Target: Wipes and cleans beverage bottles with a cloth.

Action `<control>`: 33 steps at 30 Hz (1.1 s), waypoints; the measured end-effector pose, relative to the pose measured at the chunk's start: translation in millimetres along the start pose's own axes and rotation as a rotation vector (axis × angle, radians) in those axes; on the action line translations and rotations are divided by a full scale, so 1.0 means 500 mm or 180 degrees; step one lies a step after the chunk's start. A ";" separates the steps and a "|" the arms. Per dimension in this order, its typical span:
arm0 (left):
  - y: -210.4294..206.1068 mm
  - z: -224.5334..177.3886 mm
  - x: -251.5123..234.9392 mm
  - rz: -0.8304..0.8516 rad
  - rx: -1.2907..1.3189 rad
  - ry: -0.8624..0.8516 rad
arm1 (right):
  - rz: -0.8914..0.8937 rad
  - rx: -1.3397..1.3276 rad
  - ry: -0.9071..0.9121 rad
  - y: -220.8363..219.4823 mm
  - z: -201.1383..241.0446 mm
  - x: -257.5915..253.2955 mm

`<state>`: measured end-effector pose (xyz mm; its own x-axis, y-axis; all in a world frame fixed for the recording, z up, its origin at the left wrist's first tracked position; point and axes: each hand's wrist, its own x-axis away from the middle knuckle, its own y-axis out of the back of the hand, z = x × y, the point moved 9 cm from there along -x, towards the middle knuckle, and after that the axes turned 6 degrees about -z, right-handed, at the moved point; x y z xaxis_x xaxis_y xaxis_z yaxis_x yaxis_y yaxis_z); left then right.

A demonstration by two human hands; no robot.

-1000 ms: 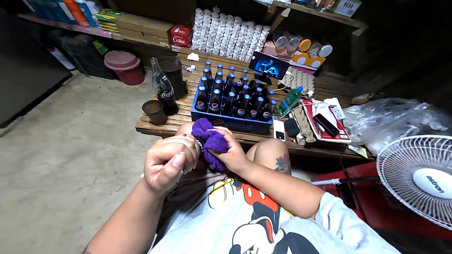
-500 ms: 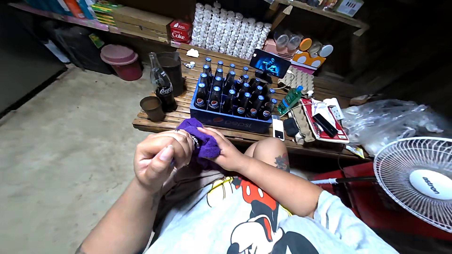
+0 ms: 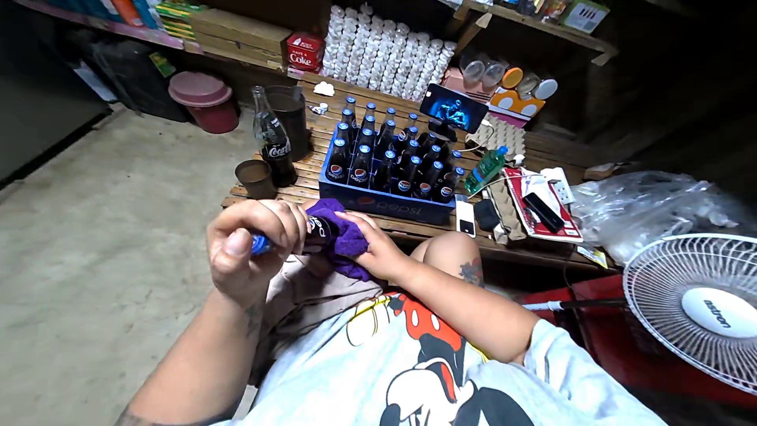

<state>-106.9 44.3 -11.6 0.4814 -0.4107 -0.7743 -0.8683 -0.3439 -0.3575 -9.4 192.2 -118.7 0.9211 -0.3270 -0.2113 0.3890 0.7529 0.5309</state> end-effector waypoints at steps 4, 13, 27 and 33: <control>0.018 -0.004 -0.028 -0.0401 -0.0778 -0.0024 | -0.0071 -0.0061 -0.0160 0.000 -0.015 -0.003; 0.063 -0.004 -0.021 -0.1328 -0.0468 0.0403 | -0.0143 -0.0010 -0.0368 0.005 -0.028 0.000; -0.031 0.004 -0.007 0.0450 0.0067 0.0018 | -0.0274 -0.0229 0.0764 0.013 0.058 0.016; -0.044 -0.023 -0.003 0.0084 -0.1353 -0.0444 | -0.0731 -0.0108 0.1747 0.031 0.175 0.035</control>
<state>-87.2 42.9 3.4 0.4137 -0.3162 -0.8538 -0.7398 -0.6632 -0.1129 11.7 148.1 -42.3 0.6827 -0.1474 -0.7157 0.5710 0.7187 0.3968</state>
